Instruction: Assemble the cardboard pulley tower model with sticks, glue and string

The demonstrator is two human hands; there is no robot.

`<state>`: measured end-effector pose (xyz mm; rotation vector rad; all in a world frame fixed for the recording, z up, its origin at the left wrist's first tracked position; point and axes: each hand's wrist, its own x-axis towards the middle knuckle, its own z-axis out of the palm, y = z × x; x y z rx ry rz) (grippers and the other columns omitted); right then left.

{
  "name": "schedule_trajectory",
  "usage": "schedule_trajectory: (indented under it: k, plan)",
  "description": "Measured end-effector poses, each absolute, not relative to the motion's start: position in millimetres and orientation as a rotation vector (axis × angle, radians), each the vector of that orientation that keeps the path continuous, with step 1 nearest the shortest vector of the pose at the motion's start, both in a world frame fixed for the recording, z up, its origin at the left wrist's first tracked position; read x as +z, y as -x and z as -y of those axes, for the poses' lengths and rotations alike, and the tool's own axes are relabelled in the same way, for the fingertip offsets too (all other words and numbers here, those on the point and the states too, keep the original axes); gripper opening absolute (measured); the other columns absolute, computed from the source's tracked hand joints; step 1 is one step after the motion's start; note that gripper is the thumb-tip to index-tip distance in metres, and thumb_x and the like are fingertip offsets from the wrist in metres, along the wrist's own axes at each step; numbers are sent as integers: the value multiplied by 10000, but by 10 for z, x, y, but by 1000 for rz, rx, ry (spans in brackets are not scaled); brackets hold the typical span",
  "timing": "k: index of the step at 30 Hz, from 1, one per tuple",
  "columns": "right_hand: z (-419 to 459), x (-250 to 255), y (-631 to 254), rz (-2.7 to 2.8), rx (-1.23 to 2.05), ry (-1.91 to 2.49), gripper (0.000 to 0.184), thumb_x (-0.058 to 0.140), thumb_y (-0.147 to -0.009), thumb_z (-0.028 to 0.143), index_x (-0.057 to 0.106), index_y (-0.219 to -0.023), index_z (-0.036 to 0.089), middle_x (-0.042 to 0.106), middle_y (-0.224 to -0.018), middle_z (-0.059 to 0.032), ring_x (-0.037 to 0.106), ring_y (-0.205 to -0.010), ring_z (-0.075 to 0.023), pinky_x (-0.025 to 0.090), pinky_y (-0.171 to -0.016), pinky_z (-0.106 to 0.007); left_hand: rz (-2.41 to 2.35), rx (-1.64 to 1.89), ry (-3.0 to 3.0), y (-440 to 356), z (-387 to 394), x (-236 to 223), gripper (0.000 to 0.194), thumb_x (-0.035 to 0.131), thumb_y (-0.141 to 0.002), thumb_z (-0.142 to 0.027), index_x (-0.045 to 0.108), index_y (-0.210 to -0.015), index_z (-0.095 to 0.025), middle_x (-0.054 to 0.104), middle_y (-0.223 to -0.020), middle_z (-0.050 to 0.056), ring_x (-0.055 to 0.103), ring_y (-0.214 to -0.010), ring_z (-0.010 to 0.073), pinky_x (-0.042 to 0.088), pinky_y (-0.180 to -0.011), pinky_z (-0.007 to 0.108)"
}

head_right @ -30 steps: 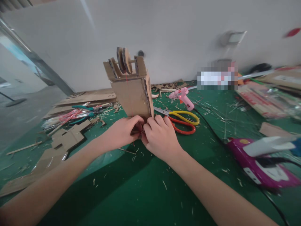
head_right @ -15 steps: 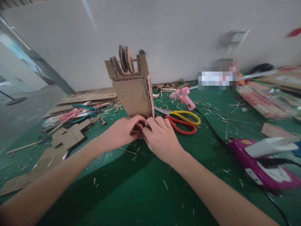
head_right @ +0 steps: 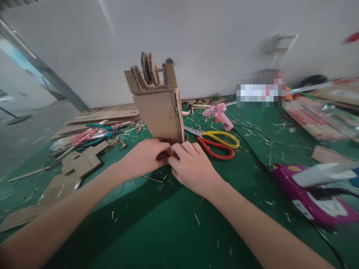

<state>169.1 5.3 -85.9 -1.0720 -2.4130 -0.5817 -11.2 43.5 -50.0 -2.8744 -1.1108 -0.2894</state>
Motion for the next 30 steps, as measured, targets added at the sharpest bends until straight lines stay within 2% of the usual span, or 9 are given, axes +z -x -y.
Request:
schedule_trajectory:
  k: [5, 9, 12, 17, 25, 30]
  plan:
    - [-42, -842, -1697, 2294, -534, 1153, 84, 531, -807, 205, 609, -797, 176, 576, -921, -63, 425, -844, -213, 305, -732, -361, 1049, -290, 2858, 118, -420, -520, 94, 545, -851, -236, 574, -772, -194, 622, -736, 2, 586, -775, 189, 383, -659, 316]
    - [-59, -839, -1718, 2284, -498, 1211, 112, 543, -812, 252, 624, -816, 175, 576, -945, -70, 430, -872, -226, 310, -743, -369, 1013, -283, 2883, 127, -365, -478, 98, 521, -854, -204, 610, -813, -197, 622, -933, 1, 588, -876, 174, 397, -753, 333]
    - [-70, -852, -1732, 2326, -478, 1202, 127, 549, -819, 266, 634, -857, 180, 573, -969, -69, 428, -890, -232, 312, -747, -371, 1078, -245, 2859, 112, -290, -426, 123, 509, -842, -218, 616, -795, -181, 557, -1046, 26, 578, -788, 149, 419, -711, 324]
    - [-73, -869, -1728, 2349, -458, 1200, 136, 555, -818, 275, 635, -877, 182, 570, -993, -70, 423, -897, -236, 308, -746, -374, 1280, -197, 2751, 51, -139, -418, 187, 468, -847, -256, 606, -776, -151, 484, -1055, 64, 532, -648, 118, 445, -604, 310]
    - [-75, -854, -1708, 2342, -509, 1214, 96, 554, -820, 234, 628, -855, 184, 575, -960, -64, 409, -865, -228, 289, -718, -368, 1445, -182, 2606, -47, 91, -513, 155, 469, -780, -223, 607, -797, -154, 473, -1003, 80, 561, -701, 174, 486, -602, 348]
    - [-71, -864, -1691, 2421, -530, 1099, 81, 532, -861, 230, 605, -892, 216, 570, -963, -45, 403, -856, -215, 282, -709, -353, 1525, -174, 2584, -92, 166, -543, 193, 426, -803, -218, 606, -813, -150, 487, -992, 87, 588, -753, 200, 476, -519, 310]
